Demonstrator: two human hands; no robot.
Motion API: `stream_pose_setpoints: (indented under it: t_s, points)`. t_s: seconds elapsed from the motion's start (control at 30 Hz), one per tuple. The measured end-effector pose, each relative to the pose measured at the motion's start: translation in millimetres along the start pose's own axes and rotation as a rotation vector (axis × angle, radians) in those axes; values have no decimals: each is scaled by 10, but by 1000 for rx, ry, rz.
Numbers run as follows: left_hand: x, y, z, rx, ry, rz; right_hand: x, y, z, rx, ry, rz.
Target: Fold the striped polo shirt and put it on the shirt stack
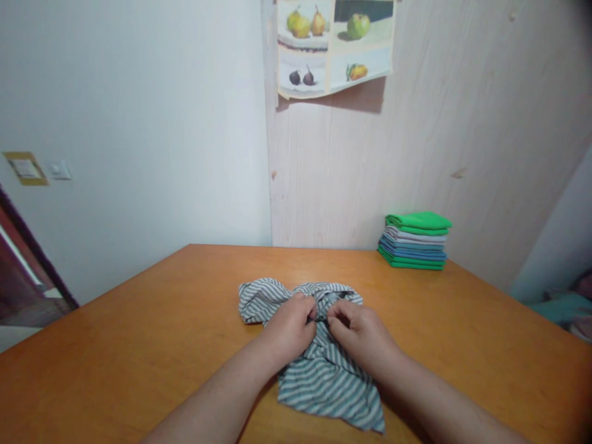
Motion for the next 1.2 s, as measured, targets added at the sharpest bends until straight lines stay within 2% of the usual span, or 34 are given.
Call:
stream_pose_setpoints:
  t_s: [0.13,0.33,0.5,0.63,0.87,1.07,1.2]
  points:
    - [22,-8,-43,-55,9,13,4,-7,12,-15,6,8]
    - [28,-41,-110,-461,236,-6,40,-35,69,24,-44,-4]
    - [6,-62,-69,-652,295,-9,53,-87,125,149,-135,-24]
    - [1,-89,-79,-660,303,-10,44,-117,143,207,-174,-39]
    - [-1,-140,-106,-667,313,15,32,-78,124,149,-153,-14]
    - [-7,-146,-29,-723,313,16,38,-18,72,86,-132,2]
    - [-3,-121,18,-617,246,9,40,-10,84,87,-158,33]
Point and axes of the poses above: each hand's wrist, its own x-axis towards the middle knuckle, its own y-axis out of the back of the hand, z = x × y, the point moved 5 cm from there along x, towards the middle knuckle, and after that the axes turned 15 degrees about -x, right-handed, at the moved point
